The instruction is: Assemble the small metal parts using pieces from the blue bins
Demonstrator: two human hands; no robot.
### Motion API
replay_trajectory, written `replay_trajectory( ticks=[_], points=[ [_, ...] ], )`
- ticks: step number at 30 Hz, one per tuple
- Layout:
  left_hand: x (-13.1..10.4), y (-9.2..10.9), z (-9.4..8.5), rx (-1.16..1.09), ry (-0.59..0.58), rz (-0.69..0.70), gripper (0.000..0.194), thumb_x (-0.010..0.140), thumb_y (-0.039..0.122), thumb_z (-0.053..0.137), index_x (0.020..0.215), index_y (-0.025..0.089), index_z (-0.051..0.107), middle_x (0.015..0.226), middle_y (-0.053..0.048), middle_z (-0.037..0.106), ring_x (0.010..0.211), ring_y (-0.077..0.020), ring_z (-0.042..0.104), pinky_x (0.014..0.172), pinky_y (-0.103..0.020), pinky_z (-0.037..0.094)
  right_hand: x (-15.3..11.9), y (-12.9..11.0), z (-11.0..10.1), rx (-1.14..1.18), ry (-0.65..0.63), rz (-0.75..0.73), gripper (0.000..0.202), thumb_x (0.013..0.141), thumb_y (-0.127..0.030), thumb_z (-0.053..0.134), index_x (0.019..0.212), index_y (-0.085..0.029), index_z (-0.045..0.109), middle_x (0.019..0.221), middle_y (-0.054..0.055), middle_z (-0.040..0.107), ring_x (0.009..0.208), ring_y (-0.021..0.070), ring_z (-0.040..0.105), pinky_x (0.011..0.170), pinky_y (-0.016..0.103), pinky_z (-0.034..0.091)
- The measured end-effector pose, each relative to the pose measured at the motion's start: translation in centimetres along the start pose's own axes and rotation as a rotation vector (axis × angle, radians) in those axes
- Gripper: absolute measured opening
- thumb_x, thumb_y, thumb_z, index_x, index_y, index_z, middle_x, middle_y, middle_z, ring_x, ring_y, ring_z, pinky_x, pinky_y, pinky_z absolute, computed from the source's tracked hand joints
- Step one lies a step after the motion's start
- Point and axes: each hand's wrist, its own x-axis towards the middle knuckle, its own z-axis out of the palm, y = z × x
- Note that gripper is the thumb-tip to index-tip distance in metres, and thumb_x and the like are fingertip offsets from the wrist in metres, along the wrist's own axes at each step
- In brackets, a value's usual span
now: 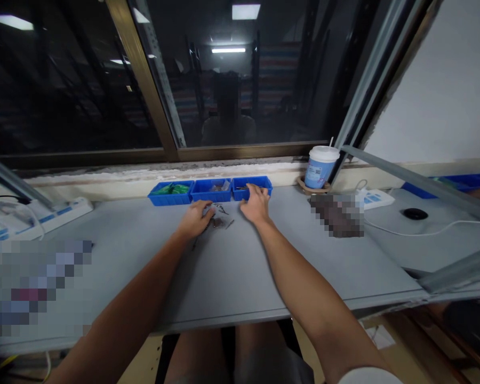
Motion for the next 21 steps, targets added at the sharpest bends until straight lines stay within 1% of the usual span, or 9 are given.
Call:
replay_trajectory(
  ticks=[3, 7, 10, 13, 15, 17, 19, 21],
  points=[
    [0.0, -0.2, 0.1, 0.010, -0.023, -0.001, 0.032, 0.088, 0.032, 0.044, 0.110, 0.016, 0.061, 0.108, -0.011, 0.065, 0.104, -0.0235, 0.058, 0.095, -0.039, 0.044, 0.3, 1.0, 0.4, -0.069, -0.064, 0.022, 0.067, 0.070, -0.022, 0.053, 0.134, -0.011, 0.041, 0.139, 0.015, 0.043, 0.119, 0.0325, 0.037, 0.097, 0.049, 0.031],
    [0.0, -0.6, 0.4, 0.016, -0.032, -0.004, 0.032, 0.088, 0.032, 0.044, 0.109, 0.015, 0.061, 0.109, -0.012, 0.064, 0.105, -0.0245, 0.057, 0.095, -0.040, 0.044, 0.5, 1.6, 1.0, -0.141, -0.138, 0.051, 0.070, 0.069, -0.025, 0.054, 0.136, -0.011, 0.039, 0.145, 0.015, 0.034, 0.119, 0.0342, 0.035, 0.096, 0.049, 0.031],
    [0.0, -0.8, 0.3, 0.028, -0.035, -0.010, 0.032, 0.088, 0.033, 0.044, 0.109, 0.016, 0.062, 0.109, -0.012, 0.064, 0.106, -0.0250, 0.057, 0.096, -0.040, 0.044, 0.5, 1.6, 1.2, -0.150, -0.145, 0.060, 0.071, 0.070, -0.027, 0.055, 0.137, -0.012, 0.037, 0.147, 0.014, 0.031, 0.119, 0.0349, 0.036, 0.097, 0.049, 0.031],
    [0.0, -0.8, 0.1, 0.030, -0.038, -0.008, 0.033, 0.087, 0.033, 0.045, 0.109, 0.015, 0.062, 0.109, -0.013, 0.063, 0.106, -0.0261, 0.057, 0.096, -0.041, 0.044, 0.3, 1.2, 1.1, -0.131, -0.119, 0.041, 0.072, 0.070, -0.026, 0.055, 0.137, -0.011, 0.035, 0.147, 0.017, 0.029, 0.118, 0.0357, 0.035, 0.096, 0.051, 0.031],
    [0.0, -0.8, 0.0, 0.025, -0.040, -0.005, 0.034, 0.086, 0.034, 0.046, 0.108, 0.014, 0.062, 0.109, -0.013, 0.063, 0.106, -0.0265, 0.057, 0.095, -0.041, 0.045, 0.1, 0.5, 0.8, -0.113, -0.085, 0.007, 0.065, 0.071, -0.025, 0.054, 0.133, -0.010, 0.039, 0.143, 0.018, 0.032, 0.120, 0.0348, 0.034, 0.098, 0.050, 0.030],
    [0.0, -0.8, 0.0, 0.017, -0.042, 0.002, 0.034, 0.086, 0.037, 0.047, 0.108, 0.016, 0.063, 0.108, -0.012, 0.064, 0.105, -0.0257, 0.058, 0.095, -0.040, 0.045, -0.1, -0.3, 0.5, -0.072, -0.069, -0.057, 0.052, 0.074, -0.023, 0.052, 0.124, -0.011, 0.047, 0.133, 0.018, 0.043, 0.118, 0.0315, 0.036, 0.099, 0.046, 0.030],
    [-0.2, -1.0, 0.2, 0.006, -0.065, 0.028, 0.036, 0.086, 0.041, 0.047, 0.109, 0.018, 0.062, 0.110, -0.011, 0.064, 0.107, -0.0249, 0.057, 0.097, -0.040, 0.044, -0.5, -1.3, 0.4, -0.011, -0.116, -0.135, 0.039, 0.076, -0.025, 0.052, 0.113, -0.015, 0.052, 0.117, 0.014, 0.053, 0.111, 0.0278, 0.042, 0.098, 0.042, 0.032],
    [-0.4, -1.1, 0.4, -0.005, -0.121, 0.070, 0.042, 0.085, 0.048, 0.047, 0.114, 0.020, 0.060, 0.117, -0.010, 0.062, 0.113, -0.0257, 0.054, 0.099, -0.042, 0.042, -1.0, -2.2, 0.5, 0.022, -0.216, -0.201, 0.034, 0.077, -0.032, 0.054, 0.108, -0.017, 0.052, 0.107, 0.011, 0.057, 0.104, 0.0260, 0.046, 0.095, 0.040, 0.034]
  ],
)
